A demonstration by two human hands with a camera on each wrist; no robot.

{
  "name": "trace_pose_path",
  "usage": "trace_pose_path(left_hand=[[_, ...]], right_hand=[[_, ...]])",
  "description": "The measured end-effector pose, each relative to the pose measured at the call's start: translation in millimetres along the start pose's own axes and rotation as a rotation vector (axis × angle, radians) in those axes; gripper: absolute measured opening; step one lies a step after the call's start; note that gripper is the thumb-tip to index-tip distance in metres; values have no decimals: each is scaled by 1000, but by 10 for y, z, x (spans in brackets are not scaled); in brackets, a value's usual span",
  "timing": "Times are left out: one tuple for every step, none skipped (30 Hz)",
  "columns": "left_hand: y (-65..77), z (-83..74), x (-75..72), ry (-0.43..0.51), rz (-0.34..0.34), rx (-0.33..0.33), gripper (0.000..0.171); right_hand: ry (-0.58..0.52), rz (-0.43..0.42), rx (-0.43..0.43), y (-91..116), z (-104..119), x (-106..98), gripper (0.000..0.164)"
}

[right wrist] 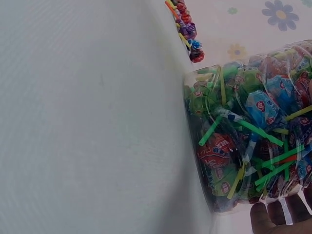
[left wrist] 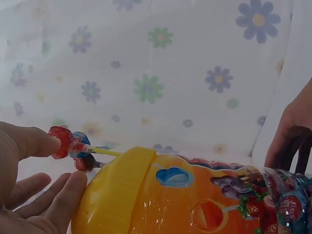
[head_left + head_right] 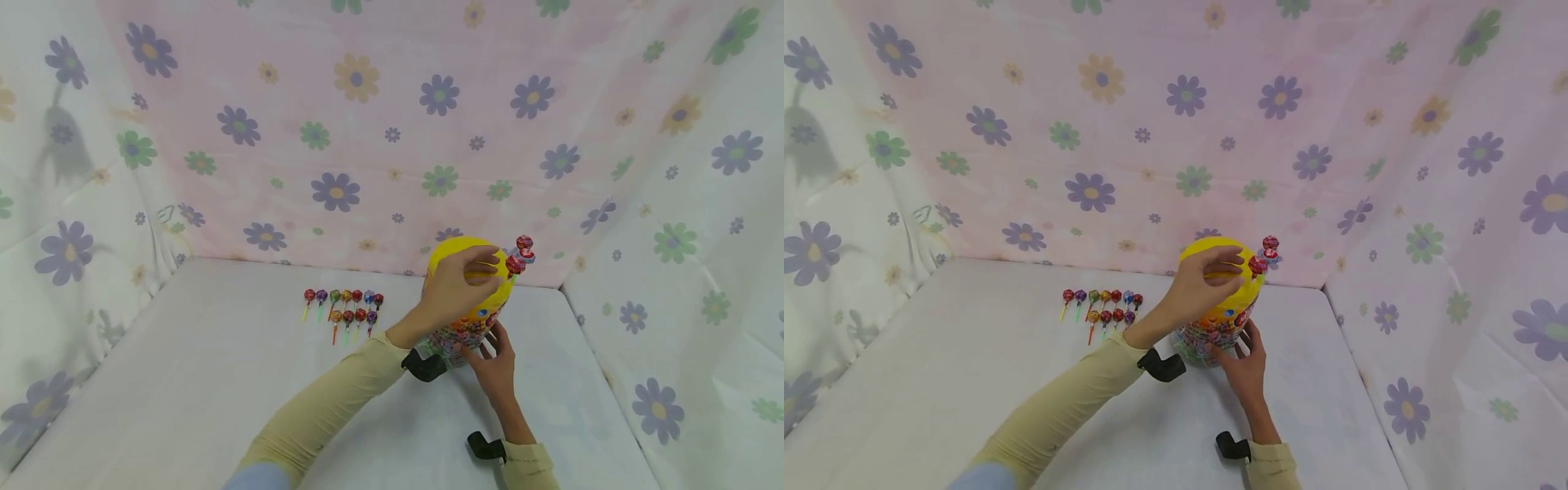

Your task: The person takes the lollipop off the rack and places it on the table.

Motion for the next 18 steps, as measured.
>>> trace_pose_path(left_hand=[[-27, -4, 19, 7, -1, 7, 47], [-52, -9, 37, 10, -3, 14, 47], [-75, -10, 56, 12, -4, 20, 47], [-95, -10, 76, 14, -7, 22, 47], [-113, -9, 95, 15, -9, 20, 47], [-128, -11, 114, 16, -12, 18, 47], [-142, -9, 132, 15, -14, 14, 47], [-154, -6, 150, 13, -15, 14, 46], [-165, -5, 165, 6, -16, 15, 45], [-173, -6, 177, -2, -17, 16, 44], [-179, -5, 188, -9, -18, 24, 43], [-183, -5, 198, -16, -20, 34, 41], [-185, -3, 205, -25, -22, 42, 39], [-186, -4, 212, -33, -25, 52, 37], [-184, -5, 218, -39, -28, 59, 36], [-181, -4, 223, -43, -32, 62, 35], [-178, -2, 229, -52, -38, 66, 34], [-174, 1, 234, -68, -44, 68, 33]], right_hand=[[0, -1, 1, -3, -2, 1, 90], [0, -2, 0, -5, -4, 1, 91], [2, -5, 2, -7, -4, 1, 91], [4, -8, 4, -5, -10, 3, 91], [5, -12, 8, -5, -16, 4, 91], [7, -14, 9, -2, -17, 5, 91], [7, -15, 7, -2, -20, 5, 91], [7, -16, 5, 0, -21, 5, 92], [8, -17, 5, 1, -22, 5, 92], [7, -17, 3, 1, -20, 5, 92], [4, -16, 0, 1, -18, 5, 92], [2, -14, -1, 1, -15, 5, 92], [0, -12, -4, -1, -17, 6, 92], [0, -11, 0, -3, -17, 8, 92], [-1, -8, 1, -6, -17, 9, 92], [-3, -8, 6, -9, -17, 12, 92], [-4, -5, 10, -11, -14, 14, 93], [-9, -3, 13, -11, -9, 17, 93]])
Point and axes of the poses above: each hand's wrist, its own y-axis away from the middle knuckle, its own x-axis out of the palm, z = x × y, the point moved 2 cm from there along -y, towards the middle knuckle
